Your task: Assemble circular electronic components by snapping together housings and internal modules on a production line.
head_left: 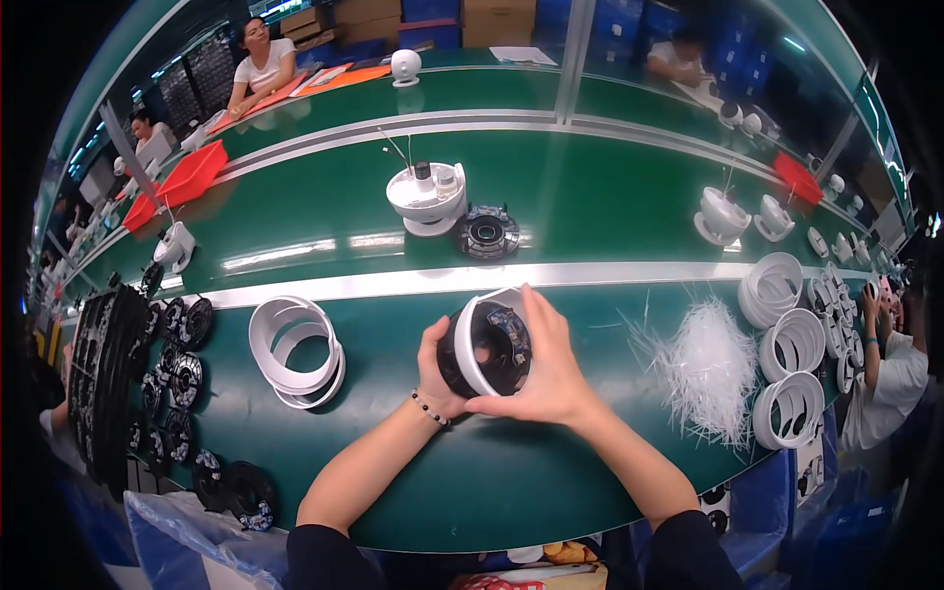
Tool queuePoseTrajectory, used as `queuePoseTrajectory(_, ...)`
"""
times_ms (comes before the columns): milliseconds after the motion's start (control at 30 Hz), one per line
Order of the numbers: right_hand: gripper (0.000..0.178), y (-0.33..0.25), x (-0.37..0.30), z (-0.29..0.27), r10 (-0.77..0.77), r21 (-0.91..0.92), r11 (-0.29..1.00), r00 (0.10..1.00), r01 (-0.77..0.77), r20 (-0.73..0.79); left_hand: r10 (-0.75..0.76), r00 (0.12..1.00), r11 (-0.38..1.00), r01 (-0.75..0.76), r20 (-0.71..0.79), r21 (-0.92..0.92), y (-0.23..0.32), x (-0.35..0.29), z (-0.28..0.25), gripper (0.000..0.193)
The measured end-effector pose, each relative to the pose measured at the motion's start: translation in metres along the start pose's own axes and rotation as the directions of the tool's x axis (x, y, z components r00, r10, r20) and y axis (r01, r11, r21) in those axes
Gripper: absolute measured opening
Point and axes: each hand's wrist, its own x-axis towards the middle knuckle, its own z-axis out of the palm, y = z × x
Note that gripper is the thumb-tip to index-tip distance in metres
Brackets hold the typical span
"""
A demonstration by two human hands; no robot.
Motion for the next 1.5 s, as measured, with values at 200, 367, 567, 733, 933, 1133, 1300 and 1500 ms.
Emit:
queuePoseTrajectory(200,0.118,0.002,0.002,0.014,0.008,-0.080,0.997,1.000,-0.009,-0.012,0.034,0.995,0.999,-0.032,-0.095,0.021,0.000,0.005,0.000,0.060)
queuePoseTrajectory(367,0.116,0.009,0.003,0.015,-0.055,-0.041,0.998,0.998,0.054,-0.013,0.020,0.998,0.999,-0.018,-0.055,0.036,0.003,0.004,0.001,0.058)
queuePoseTrajectory(567,0.113,0.012,0.004,0.010,-0.148,-0.012,0.989,0.989,0.148,-0.012,0.022,0.993,0.999,-0.016,-0.117,0.052,0.001,0.006,-0.002,0.058)
queuePoseTrajectory(733,0.112,0.003,-0.001,0.021,-0.007,-0.084,0.996,1.000,0.005,-0.020,0.067,0.986,0.994,-0.054,-0.150,0.092,-0.006,0.007,-0.002,0.060)
queuePoseTrajectory(933,0.112,-0.007,0.002,0.021,0.021,-0.170,0.985,0.998,-0.030,-0.053,0.043,0.994,0.999,-0.040,-0.099,0.035,-0.002,0.004,0.002,0.073)
queuePoseTrajectory(1133,0.114,-0.003,0.002,0.010,-0.067,-0.186,0.980,0.998,0.063,-0.012,-0.043,0.997,0.997,0.047,-0.061,0.067,0.001,0.005,0.000,0.076)
queuePoseTrajectory(1300,0.114,0.000,-0.003,0.011,-0.064,-0.191,0.980,0.998,0.063,-0.001,-0.031,0.999,0.999,0.031,-0.009,0.038,0.000,-0.001,0.002,0.060)
queuePoseTrajectory(1500,0.116,0.000,-0.005,0.031,-0.068,-0.134,0.990,0.986,0.047,-0.155,0.085,0.996,0.992,-0.086,0.018,0.092,0.002,-0.003,0.004,0.049)
